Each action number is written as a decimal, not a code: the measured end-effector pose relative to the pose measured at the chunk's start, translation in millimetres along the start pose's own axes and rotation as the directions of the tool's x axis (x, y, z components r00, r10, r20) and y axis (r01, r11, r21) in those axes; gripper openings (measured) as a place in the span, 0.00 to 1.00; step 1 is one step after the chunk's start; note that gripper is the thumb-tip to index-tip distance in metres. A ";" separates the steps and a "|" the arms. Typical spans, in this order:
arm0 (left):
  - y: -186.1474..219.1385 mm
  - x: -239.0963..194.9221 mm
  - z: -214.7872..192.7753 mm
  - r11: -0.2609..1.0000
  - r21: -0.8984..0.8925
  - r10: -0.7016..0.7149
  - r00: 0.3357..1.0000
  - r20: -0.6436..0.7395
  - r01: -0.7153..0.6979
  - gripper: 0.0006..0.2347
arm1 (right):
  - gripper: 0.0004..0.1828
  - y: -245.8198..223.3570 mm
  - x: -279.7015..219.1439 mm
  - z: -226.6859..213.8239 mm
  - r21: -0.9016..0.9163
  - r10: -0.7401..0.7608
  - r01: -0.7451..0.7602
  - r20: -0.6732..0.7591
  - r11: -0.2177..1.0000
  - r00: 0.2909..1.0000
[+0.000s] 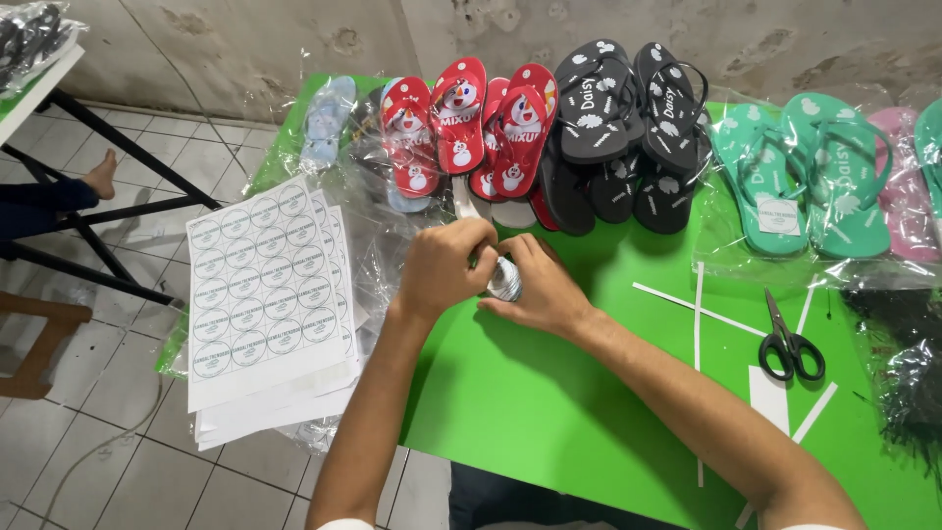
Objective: Folding small paper labels and attaching them to the straps of flip-flops using plastic fasteners and scissors.
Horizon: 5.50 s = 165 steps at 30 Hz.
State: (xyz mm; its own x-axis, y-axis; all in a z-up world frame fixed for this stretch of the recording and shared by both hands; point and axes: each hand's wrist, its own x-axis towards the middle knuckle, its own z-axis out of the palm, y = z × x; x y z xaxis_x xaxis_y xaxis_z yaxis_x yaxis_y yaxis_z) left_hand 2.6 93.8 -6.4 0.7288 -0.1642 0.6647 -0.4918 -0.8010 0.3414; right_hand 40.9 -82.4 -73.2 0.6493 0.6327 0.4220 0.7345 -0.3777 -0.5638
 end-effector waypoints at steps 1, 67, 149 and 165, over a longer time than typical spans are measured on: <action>0.4 -10.5 -0.6 1.000 0.005 0.002 1.000 -0.001 -0.002 0.01 | 0.37 4.8 0.5 -3.1 0.002 -0.004 0.004 -0.003 1.000 1.000; 1.6 -71.7 56.8 0.941 0.070 -0.339 0.927 0.162 0.332 0.35 | 0.32 23.6 -0.3 -16.2 0.316 -0.003 -0.092 0.287 0.944 0.958; 70.5 -73.8 46.4 0.903 -0.340 0.338 0.923 0.183 -0.263 0.17 | 0.35 -95.6 -163.9 -192.8 -0.030 0.536 -0.558 0.322 0.830 0.780; 70.9 -68.3 53.2 0.939 -0.316 0.221 0.944 0.244 -0.138 0.12 | 0.38 -106.7 -170.8 -158.7 -0.037 0.388 -0.421 0.465 0.906 0.796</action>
State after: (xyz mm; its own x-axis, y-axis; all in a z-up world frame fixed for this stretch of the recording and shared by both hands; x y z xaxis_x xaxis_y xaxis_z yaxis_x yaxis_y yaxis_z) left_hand -56.7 17.6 -63.0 0.6957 -0.4730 0.5407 -0.7129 -0.5474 0.4384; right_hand -117.0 -257.5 27.5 0.7101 0.6710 -0.2134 0.3998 -0.6337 -0.6622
